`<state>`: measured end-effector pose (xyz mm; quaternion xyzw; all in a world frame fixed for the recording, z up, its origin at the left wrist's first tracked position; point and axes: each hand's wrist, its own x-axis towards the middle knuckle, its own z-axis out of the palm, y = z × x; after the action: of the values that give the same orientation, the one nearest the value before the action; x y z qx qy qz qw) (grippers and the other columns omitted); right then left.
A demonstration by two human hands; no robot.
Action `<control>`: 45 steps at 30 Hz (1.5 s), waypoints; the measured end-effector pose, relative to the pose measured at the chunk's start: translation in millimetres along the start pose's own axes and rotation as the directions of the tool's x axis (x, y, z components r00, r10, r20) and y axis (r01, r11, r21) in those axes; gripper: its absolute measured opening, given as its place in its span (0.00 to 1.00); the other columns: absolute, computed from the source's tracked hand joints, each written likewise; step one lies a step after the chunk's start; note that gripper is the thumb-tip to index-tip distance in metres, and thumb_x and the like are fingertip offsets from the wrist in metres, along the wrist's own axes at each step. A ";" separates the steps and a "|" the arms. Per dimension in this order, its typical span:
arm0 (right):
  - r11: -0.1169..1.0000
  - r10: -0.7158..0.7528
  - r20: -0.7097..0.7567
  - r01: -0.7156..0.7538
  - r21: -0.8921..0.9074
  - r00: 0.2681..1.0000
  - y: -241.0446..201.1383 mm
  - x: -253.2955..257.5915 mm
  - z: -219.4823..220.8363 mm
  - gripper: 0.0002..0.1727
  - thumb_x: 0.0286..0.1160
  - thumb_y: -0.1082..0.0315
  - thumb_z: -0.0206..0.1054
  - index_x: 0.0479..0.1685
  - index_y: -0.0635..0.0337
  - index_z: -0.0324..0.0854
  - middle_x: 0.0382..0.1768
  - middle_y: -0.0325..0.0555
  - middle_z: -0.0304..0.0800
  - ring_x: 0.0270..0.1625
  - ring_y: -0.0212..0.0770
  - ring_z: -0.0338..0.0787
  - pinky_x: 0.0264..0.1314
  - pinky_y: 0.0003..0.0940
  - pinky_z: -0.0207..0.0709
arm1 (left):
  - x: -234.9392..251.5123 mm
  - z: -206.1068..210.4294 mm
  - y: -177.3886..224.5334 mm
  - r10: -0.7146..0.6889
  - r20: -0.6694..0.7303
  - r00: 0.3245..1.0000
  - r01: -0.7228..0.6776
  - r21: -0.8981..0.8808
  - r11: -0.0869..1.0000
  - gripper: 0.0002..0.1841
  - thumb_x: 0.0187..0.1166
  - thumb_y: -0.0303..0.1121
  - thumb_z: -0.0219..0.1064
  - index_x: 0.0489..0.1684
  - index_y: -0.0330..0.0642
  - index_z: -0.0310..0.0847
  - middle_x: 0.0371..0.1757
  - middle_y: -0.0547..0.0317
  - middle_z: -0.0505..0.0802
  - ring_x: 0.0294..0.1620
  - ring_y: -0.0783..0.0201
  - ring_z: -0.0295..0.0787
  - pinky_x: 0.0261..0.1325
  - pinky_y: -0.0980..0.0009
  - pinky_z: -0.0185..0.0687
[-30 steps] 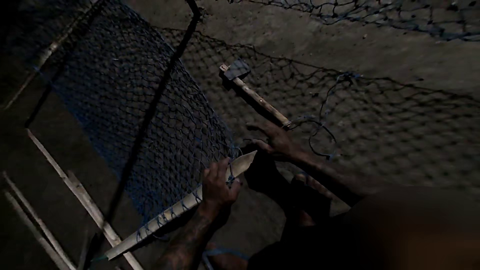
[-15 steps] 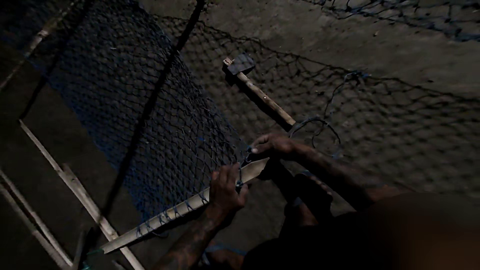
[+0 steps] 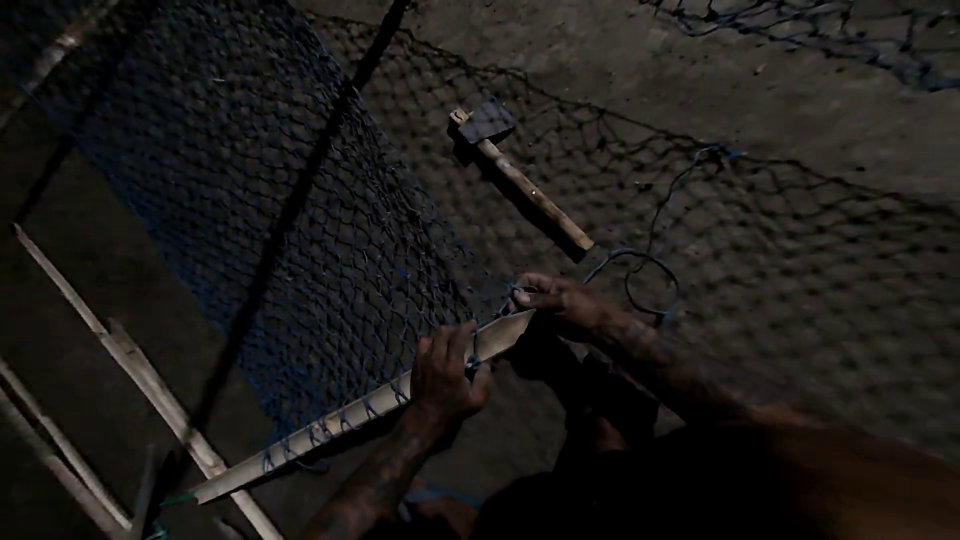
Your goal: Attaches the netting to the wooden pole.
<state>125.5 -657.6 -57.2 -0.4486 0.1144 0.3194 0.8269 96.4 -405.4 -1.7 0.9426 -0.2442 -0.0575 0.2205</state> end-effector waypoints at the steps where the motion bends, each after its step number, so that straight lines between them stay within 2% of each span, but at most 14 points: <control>1: 0.999 -0.024 -0.007 0.024 0.026 1.000 2.9 -0.8 0.8 0.05 0.80 0.67 0.62 0.45 0.56 0.80 0.35 0.38 0.88 0.38 0.30 0.87 0.47 0.27 0.83 | 1.4 -2.3 -0.4 -0.007 0.005 1.000 0.007 -0.004 1.000 0.30 0.67 0.49 0.64 0.64 0.37 0.85 0.50 0.44 0.93 0.45 0.46 0.90 0.44 0.51 0.83; 6: 0.992 -0.119 -0.046 0.121 0.030 0.992 9.7 -7.9 7.2 0.03 0.84 0.68 0.60 0.45 0.54 0.78 0.36 0.35 0.87 0.36 0.27 0.85 0.44 0.24 0.82 | 8.1 -8.8 -2.8 -0.013 -0.010 1.000 0.013 -0.015 1.000 0.30 0.67 0.48 0.64 0.65 0.36 0.85 0.50 0.42 0.93 0.43 0.46 0.90 0.43 0.50 0.83; 11: 0.987 -0.163 -0.062 0.162 -0.016 0.985 12.3 -12.9 6.9 0.03 0.83 0.68 0.61 0.45 0.52 0.79 0.34 0.33 0.86 0.37 0.27 0.86 0.46 0.26 0.83 | 12.8 -5.9 -10.7 -0.017 -0.054 0.998 0.017 -0.006 1.000 0.30 0.69 0.50 0.63 0.65 0.38 0.86 0.49 0.43 0.93 0.43 0.48 0.91 0.42 0.51 0.84; 14: 0.984 -0.167 -0.056 0.163 -0.077 0.984 8.4 -15.9 7.8 0.02 0.81 0.67 0.62 0.44 0.52 0.79 0.34 0.32 0.85 0.35 0.26 0.83 0.42 0.24 0.80 | 15.3 -7.8 -13.0 -0.051 -0.004 0.999 0.051 0.009 0.999 0.30 0.69 0.48 0.65 0.69 0.40 0.84 0.51 0.42 0.92 0.44 0.47 0.90 0.44 0.49 0.84; 20: 0.983 -0.160 -0.152 0.143 -0.119 0.975 5.3 -19.5 11.7 0.03 0.79 0.68 0.64 0.45 0.55 0.80 0.33 0.34 0.85 0.34 0.27 0.83 0.42 0.25 0.81 | 12.7 -1.3 -14.5 -0.008 -0.024 1.000 0.009 0.046 0.999 0.30 0.68 0.48 0.65 0.68 0.41 0.86 0.49 0.44 0.92 0.40 0.47 0.89 0.37 0.51 0.83; 25: 0.985 -0.174 -0.254 0.164 -0.061 0.952 9.0 -21.6 19.5 0.02 0.76 0.68 0.66 0.41 0.55 0.81 0.29 0.33 0.83 0.28 0.27 0.81 0.35 0.25 0.79 | 9.1 1.2 -11.3 0.005 -0.019 1.000 -0.004 0.058 0.998 0.30 0.67 0.46 0.67 0.68 0.41 0.85 0.50 0.43 0.93 0.43 0.45 0.90 0.42 0.49 0.84; 28: 0.982 -0.185 -0.278 0.186 -0.022 0.942 10.7 -23.3 22.0 0.02 0.76 0.69 0.64 0.42 0.55 0.81 0.30 0.34 0.85 0.31 0.27 0.83 0.38 0.25 0.81 | 6.9 2.8 -11.5 0.010 -0.017 1.000 -0.009 0.073 0.997 0.30 0.67 0.48 0.67 0.68 0.41 0.85 0.51 0.44 0.93 0.44 0.44 0.89 0.42 0.50 0.84; 31: 0.979 -0.193 -0.257 0.204 0.017 0.947 13.6 -22.0 19.2 0.05 0.79 0.69 0.61 0.39 0.53 0.82 0.28 0.32 0.84 0.30 0.26 0.82 0.37 0.24 0.80 | 4.6 2.3 -10.4 0.025 -0.012 1.000 -0.024 0.072 0.997 0.29 0.69 0.49 0.65 0.67 0.42 0.85 0.48 0.44 0.92 0.42 0.45 0.89 0.40 0.51 0.84; 34: 0.979 -0.185 -0.214 0.198 0.042 0.959 18.7 -18.4 8.5 0.07 0.78 0.67 0.62 0.37 0.52 0.85 0.28 0.31 0.88 0.29 0.25 0.83 0.37 0.23 0.80 | 1.3 2.0 -8.4 0.039 -0.013 0.999 -0.038 0.063 0.997 0.30 0.69 0.50 0.64 0.67 0.40 0.85 0.49 0.44 0.93 0.41 0.45 0.89 0.40 0.51 0.84; 37: 0.990 -0.117 -0.212 0.132 0.058 0.970 16.4 -17.2 6.1 0.07 0.76 0.66 0.62 0.34 0.52 0.85 0.24 0.30 0.84 0.23 0.23 0.79 0.29 0.20 0.76 | -3.2 5.0 -7.3 0.065 -0.038 0.997 -0.062 0.074 0.995 0.30 0.71 0.51 0.63 0.66 0.41 0.85 0.48 0.45 0.93 0.41 0.48 0.89 0.40 0.54 0.82; 39: 0.995 -0.095 -0.230 0.101 0.017 0.969 12.9 -15.8 6.3 0.09 0.77 0.67 0.60 0.32 0.52 0.84 0.22 0.29 0.82 0.22 0.23 0.77 0.28 0.20 0.74 | -6.3 7.9 -6.5 0.080 -0.048 0.996 -0.076 0.076 0.994 0.30 0.70 0.51 0.63 0.66 0.41 0.86 0.47 0.45 0.92 0.40 0.48 0.88 0.39 0.54 0.81; 42: 0.989 -0.124 -0.260 0.098 -0.112 0.958 7.3 -12.8 1.8 0.09 0.80 0.69 0.62 0.31 0.54 0.84 0.22 0.30 0.82 0.25 0.24 0.78 0.33 0.22 0.76 | -12.5 15.0 -7.1 0.086 -0.043 0.995 -0.082 0.074 0.994 0.30 0.72 0.53 0.61 0.66 0.43 0.86 0.48 0.45 0.92 0.40 0.48 0.88 0.38 0.53 0.81; 45: 0.971 -0.158 -0.289 0.096 -0.217 0.944 -3.9 -11.5 0.8 0.08 0.78 0.73 0.65 0.31 0.57 0.85 0.20 0.32 0.81 0.22 0.25 0.76 0.28 0.22 0.74 | -14.6 21.2 -6.5 0.103 -0.047 0.994 -0.099 0.078 0.992 0.28 0.71 0.51 0.64 0.66 0.43 0.86 0.46 0.46 0.91 0.41 0.48 0.88 0.39 0.54 0.81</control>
<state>119.0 -663.4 -48.6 -0.5795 0.1782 0.2023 0.7691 81.9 -401.5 -23.7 0.9378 -0.2879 -0.0128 0.1937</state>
